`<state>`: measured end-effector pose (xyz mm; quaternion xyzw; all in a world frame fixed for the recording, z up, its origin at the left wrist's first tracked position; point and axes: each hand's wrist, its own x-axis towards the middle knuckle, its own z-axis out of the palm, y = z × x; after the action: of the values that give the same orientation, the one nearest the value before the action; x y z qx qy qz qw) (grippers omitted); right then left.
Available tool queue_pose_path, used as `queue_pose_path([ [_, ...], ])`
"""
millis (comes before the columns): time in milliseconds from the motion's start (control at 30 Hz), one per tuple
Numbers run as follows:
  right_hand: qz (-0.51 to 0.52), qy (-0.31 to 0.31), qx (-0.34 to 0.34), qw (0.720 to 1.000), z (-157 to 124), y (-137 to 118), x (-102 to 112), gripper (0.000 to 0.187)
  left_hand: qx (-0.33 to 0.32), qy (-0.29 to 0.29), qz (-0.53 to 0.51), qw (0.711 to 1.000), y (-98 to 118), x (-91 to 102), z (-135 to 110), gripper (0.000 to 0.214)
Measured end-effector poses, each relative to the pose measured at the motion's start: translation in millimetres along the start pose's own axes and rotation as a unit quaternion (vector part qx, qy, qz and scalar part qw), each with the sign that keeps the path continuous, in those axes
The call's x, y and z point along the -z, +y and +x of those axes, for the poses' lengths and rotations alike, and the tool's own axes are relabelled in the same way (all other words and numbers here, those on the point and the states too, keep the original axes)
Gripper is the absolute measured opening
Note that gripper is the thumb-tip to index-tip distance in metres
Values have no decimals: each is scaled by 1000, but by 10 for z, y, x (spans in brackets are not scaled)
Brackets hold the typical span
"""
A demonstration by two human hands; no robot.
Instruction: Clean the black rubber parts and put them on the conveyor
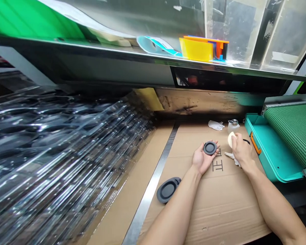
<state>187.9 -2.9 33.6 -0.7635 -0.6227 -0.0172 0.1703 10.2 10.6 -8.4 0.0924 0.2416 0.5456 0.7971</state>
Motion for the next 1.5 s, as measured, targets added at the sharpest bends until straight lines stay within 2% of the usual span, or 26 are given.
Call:
queue_pose_path([
  [100, 15, -19, -10, 1000, 47, 191, 8, 44, 10, 0, -37, 999, 67, -5, -5, 39],
  [200, -13, -58, 24, 998, 37, 239, 16, 40, 20, 5, -59, 998, 73, -30, -27, 38],
  [267, -56, -49, 31, 997, 7, 224, 79, 37, 29, 15, -71, 997, 65, -50, -43, 35],
  [367, -68, -14, 49, 996, -44, 196, 225, 42, 29, 26, -102, 994, 67, -81, -59, 31],
  [400, -56, -26, 69, 996, -59, 191, 264, 45, 29, 28, -109, 993, 73, -91, -62, 31],
  [467, -34, -91, 126, 987, -88, 183, 296, 42, 40, 29, -109, 993, 85, -106, -68, 37],
  [533, -30, -161, 177, 970, -117, 175, 268, 33, 51, 30, -99, 993, 92, -113, -72, 46],
  [600, -28, -194, 216, 956, -141, 163, 206, 21, 53, 30, -84, 995, 91, -111, -73, 55],
  [667, 9, -191, 259, 947, -154, 146, 149, 17, 48, 30, -73, 996, 86, -103, -73, 59],
  [767, 106, -132, 303, 938, -145, 119, 108, 20, 44, 27, -65, 997, 78, -91, -69, 60],
  [933, 202, -31, 280, 938, -95, 117, 62, 21, 50, 25, -41, 998, 49, -63, -50, 61],
  [1033, 236, 10, 228, 945, -36, 180, 16, 30, 49, 7, 1, 999, -4, -41, -26, 63],
  [1133, 216, 72, 172, 959, 133, 274, 22, 33, 59, -9, 36, 998, -63, -37, -1, 61],
  [1233, 140, 130, 126, 973, 450, 310, 150, 34, 68, -13, 48, 996, -93, -46, 20, 58],
  [1333, 42, 115, 76, 990, 827, 236, 374, 36, 64, -20, 51, 996, -94, -50, 33, 56],
  [1500, -80, -14, 78, 994, 1270, 59, 641, 33, 64, -21, 43, 997, -83, -57, 36, 53],
])
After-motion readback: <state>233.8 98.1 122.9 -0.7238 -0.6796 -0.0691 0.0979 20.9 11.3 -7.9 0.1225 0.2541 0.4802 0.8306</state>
